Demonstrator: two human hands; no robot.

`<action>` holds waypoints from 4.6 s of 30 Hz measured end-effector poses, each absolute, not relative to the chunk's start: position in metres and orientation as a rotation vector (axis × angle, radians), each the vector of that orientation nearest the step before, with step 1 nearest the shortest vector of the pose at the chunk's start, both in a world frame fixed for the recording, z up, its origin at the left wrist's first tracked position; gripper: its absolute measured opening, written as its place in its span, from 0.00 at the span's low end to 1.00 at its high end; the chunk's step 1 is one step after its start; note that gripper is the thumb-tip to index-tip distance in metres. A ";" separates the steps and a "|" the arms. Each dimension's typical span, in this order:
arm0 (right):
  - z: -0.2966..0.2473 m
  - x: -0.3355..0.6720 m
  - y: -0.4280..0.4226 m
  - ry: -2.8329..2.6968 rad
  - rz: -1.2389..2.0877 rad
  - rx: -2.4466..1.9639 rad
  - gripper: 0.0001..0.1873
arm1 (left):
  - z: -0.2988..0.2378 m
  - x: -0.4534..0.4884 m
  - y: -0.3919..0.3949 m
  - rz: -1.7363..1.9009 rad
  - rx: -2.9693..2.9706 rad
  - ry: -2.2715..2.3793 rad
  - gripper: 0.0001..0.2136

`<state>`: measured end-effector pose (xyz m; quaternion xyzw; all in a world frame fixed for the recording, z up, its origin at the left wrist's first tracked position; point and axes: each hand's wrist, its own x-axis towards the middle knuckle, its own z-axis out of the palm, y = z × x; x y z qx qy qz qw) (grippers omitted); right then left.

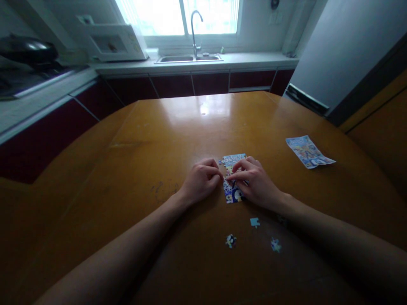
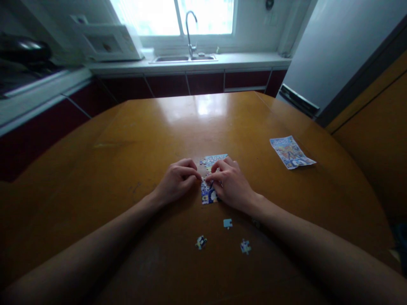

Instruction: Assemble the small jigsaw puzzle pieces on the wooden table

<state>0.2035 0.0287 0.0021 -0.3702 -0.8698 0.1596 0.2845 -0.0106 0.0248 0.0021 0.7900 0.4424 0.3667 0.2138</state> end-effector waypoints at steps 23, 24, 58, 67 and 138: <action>0.001 0.204 0.030 -2.358 0.366 -0.993 0.14 | 0.001 -0.011 0.026 0.959 2.264 1.177 0.13; 0.001 0.204 0.031 -2.356 0.364 -0.997 0.14 | 0.001 -0.011 0.026 0.958 2.258 1.179 0.13; 0.036 0.293 -0.050 -2.211 0.524 -1.267 0.08 | 0.008 -0.011 0.026 1.096 2.195 1.232 0.12; 0.042 0.239 -0.074 -2.419 0.661 -1.044 0.08 | 0.004 -0.011 0.026 1.134 2.186 1.222 0.13; 0.003 0.204 0.039 -2.490 0.250 -0.968 0.23 | -0.006 -0.014 0.026 1.023 2.313 1.305 0.13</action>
